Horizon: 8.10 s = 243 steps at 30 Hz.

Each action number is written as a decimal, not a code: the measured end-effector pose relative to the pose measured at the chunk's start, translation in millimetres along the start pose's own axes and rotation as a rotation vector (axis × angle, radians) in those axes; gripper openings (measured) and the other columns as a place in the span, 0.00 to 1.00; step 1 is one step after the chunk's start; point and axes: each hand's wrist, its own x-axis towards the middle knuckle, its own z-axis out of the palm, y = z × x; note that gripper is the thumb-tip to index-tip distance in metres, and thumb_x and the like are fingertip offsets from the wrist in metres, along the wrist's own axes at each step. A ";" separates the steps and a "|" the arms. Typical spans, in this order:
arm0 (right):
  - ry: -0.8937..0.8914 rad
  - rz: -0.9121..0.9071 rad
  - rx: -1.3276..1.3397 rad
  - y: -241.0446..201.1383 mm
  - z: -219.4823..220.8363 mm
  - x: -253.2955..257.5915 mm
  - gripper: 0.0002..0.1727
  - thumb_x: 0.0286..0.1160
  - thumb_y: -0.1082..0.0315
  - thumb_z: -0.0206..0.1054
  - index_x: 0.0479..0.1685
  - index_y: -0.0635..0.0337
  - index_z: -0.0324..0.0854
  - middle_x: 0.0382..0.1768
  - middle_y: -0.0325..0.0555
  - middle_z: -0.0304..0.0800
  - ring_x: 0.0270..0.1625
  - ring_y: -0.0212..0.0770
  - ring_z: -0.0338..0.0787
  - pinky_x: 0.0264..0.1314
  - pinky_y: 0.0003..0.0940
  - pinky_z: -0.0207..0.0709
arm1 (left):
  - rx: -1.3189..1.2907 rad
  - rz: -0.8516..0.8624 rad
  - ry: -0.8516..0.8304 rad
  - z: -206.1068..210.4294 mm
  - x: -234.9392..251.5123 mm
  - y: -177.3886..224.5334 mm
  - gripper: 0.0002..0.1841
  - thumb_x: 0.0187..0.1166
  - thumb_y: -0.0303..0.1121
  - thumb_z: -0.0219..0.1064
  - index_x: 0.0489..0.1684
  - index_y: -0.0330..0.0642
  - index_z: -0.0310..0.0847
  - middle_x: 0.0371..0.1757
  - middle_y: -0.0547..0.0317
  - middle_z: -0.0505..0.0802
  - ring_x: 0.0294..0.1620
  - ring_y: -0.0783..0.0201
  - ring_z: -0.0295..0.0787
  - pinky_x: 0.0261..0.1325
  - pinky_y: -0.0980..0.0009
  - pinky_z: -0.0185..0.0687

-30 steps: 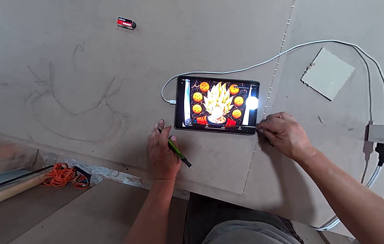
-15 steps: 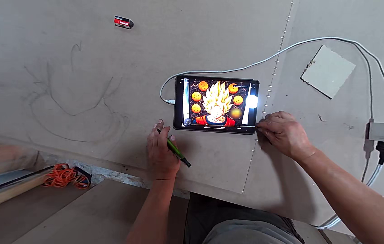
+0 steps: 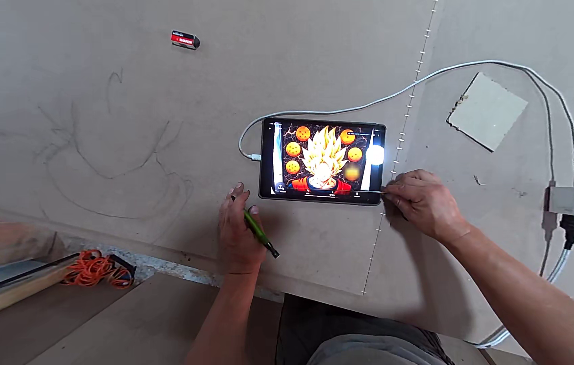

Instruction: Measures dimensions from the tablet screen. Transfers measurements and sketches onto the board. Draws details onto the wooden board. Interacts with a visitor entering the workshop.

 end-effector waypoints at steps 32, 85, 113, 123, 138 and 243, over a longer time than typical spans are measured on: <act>-0.017 0.072 0.021 20.4 -13.1 42.1 0.12 0.84 0.58 0.65 0.48 0.45 0.96 0.48 0.38 0.95 0.63 0.43 0.88 0.69 0.44 0.80 | 0.199 -0.026 -0.063 -10.9 5.1 -35.9 0.25 0.92 0.45 0.47 0.79 0.40 0.72 0.88 0.50 0.73 0.93 0.51 0.58 0.94 0.48 0.48; -0.071 0.277 0.338 -62.3 -14.1 20.7 0.17 0.83 0.51 0.63 0.55 0.47 0.94 0.45 0.41 0.97 0.43 0.39 0.95 0.50 0.50 0.90 | -0.161 -0.308 -0.436 -107.6 26.6 -24.5 0.26 0.85 0.48 0.65 0.81 0.53 0.77 0.77 0.60 0.86 0.72 0.62 0.86 0.75 0.57 0.82; -0.748 0.297 0.307 -409.0 208.9 314.0 0.29 0.84 0.36 0.59 0.52 0.52 0.90 0.39 0.50 0.92 0.44 0.51 0.92 0.54 0.58 0.81 | -0.227 -0.403 -0.366 -385.1 162.4 -415.5 0.13 0.85 0.33 0.62 0.61 0.41 0.85 0.47 0.54 0.93 0.38 0.60 0.90 0.46 0.55 0.88; -0.522 0.641 0.003 -369.7 195.4 402.5 0.29 0.82 0.32 0.58 0.45 0.47 0.90 0.38 0.45 0.93 0.47 0.49 0.93 0.52 0.58 0.84 | -0.166 -0.334 -0.369 -324.3 354.2 -468.9 0.11 0.86 0.32 0.65 0.61 0.45 0.85 0.47 0.52 0.93 0.40 0.58 0.91 0.48 0.53 0.89; -0.443 0.797 -0.159 -360.5 190.0 461.4 0.27 0.81 0.33 0.60 0.31 0.45 0.87 0.29 0.42 0.90 0.40 0.48 0.92 0.42 0.57 0.84 | 0.182 0.415 -0.306 -224.4 388.5 -460.5 0.23 0.85 0.42 0.61 0.76 0.46 0.80 0.87 0.55 0.75 0.92 0.56 0.62 0.94 0.51 0.52; -0.253 0.777 0.221 -271.5 144.7 421.3 0.30 0.77 0.31 0.65 0.25 0.49 0.87 0.23 0.40 0.86 0.30 0.43 0.86 0.36 0.53 0.77 | -0.490 0.070 -0.609 -161.7 407.6 -331.4 0.04 0.74 0.33 0.78 0.42 0.50 0.92 0.30 0.67 0.94 0.24 0.73 0.86 0.28 0.73 0.83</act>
